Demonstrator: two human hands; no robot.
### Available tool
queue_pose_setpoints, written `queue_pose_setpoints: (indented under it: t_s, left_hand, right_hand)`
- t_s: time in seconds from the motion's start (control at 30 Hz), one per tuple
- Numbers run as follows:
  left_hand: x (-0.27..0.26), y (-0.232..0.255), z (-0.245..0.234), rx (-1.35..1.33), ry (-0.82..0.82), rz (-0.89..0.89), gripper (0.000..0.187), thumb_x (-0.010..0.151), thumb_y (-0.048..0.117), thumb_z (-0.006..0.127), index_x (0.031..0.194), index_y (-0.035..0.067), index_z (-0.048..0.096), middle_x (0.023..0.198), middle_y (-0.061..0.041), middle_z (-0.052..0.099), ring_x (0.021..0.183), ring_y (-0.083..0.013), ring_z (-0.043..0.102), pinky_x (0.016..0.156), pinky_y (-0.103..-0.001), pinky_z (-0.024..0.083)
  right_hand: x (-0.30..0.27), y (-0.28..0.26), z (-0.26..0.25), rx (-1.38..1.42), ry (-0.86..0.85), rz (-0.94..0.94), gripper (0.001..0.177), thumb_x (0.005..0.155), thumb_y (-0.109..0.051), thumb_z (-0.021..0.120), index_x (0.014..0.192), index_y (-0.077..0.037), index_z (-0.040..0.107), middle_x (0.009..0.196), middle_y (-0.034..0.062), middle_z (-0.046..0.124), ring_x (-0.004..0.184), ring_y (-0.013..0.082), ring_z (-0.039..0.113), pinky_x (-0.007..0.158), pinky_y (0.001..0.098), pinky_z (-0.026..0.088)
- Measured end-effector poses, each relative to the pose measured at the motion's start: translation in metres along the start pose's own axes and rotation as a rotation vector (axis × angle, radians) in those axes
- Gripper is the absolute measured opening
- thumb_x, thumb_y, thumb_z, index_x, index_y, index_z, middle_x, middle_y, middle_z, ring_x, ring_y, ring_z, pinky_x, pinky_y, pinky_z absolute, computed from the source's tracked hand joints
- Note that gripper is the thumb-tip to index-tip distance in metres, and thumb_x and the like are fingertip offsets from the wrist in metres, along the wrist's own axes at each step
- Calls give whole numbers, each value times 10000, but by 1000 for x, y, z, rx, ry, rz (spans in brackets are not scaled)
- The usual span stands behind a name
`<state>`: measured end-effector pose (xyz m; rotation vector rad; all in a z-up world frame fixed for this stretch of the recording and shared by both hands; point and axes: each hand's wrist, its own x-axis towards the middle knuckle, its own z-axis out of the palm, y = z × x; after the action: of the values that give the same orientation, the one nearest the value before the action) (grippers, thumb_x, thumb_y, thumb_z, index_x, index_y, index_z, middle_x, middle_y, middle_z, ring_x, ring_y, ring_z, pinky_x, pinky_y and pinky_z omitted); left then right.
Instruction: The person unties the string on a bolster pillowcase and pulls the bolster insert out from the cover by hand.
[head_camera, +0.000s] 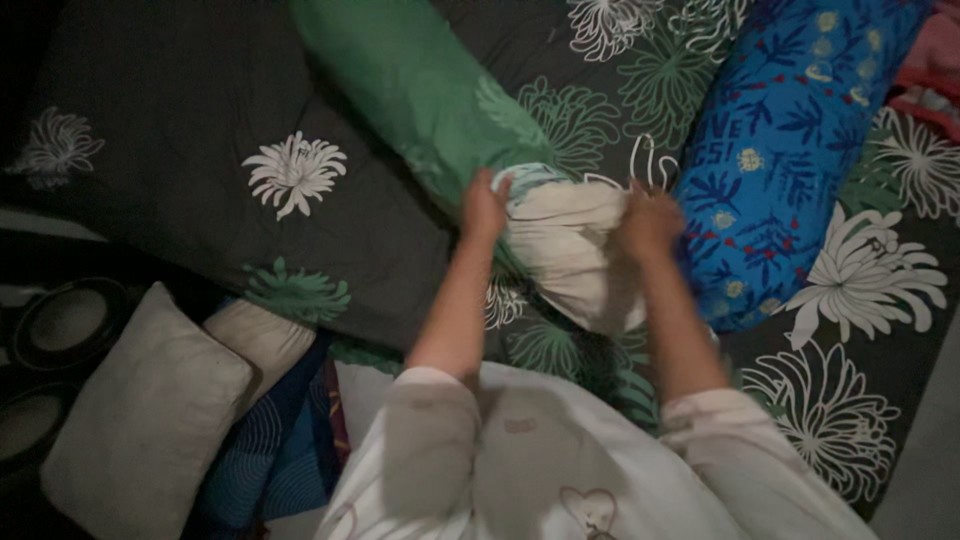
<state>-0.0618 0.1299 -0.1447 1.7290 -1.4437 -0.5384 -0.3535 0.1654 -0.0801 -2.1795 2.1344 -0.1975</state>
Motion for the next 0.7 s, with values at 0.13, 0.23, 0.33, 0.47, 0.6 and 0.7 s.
queue_pose_setpoints:
  t_s: [0.13,0.23,0.33,0.47,0.6,0.7]
  left_hand:
    - [-3,27,33,-168,-31,-43,407,931,377,736,1014,-13,653,961,-287,704,914,-503,661,752,-526,520]
    - [-14,24,28,-154,-64,-38,403,900,367,766,995,-6,644,935,-282,703,906,-499,662,741,-509,529]
    - [-26,-1,8,-153,-131,-97,416,850,368,800,961,4,634,890,-275,703,865,-485,670,719,-502,528]
    - [-34,-3,-1,-171,-121,-129,415,860,378,818,976,26,631,871,-256,697,833,-462,683,730,-493,548]
    - [-38,20,-28,-54,-193,-187,627,621,363,942,1047,49,606,975,-228,719,931,-456,675,764,-517,536]
    - [-43,23,-42,-20,-138,-173,759,535,235,924,1168,68,541,1178,-213,636,1055,-446,625,815,-517,522]
  right_hand:
    - [-23,-121,30,52,-217,-104,760,708,-370,804,1368,-123,521,1382,201,520,1324,417,457,1027,640,344]
    - [-39,-144,32,-197,70,-209,1081,620,-397,879,1531,-136,358,1560,251,383,1460,454,327,1035,776,142]
    - [-39,-135,16,-40,-116,-178,1155,562,-383,914,1530,-154,325,1556,173,391,1449,377,326,1093,772,109]
    - [-41,-123,10,129,-358,-158,1150,617,-319,908,1592,-207,309,1415,152,528,1396,355,441,1189,680,211]
    - [-9,-112,24,290,-374,-136,836,668,-170,867,1426,-150,514,1290,115,676,1222,323,624,1040,579,419]
    - [25,-101,19,602,-258,-148,616,643,-98,836,1236,-105,671,1172,126,731,1091,293,701,940,410,536]
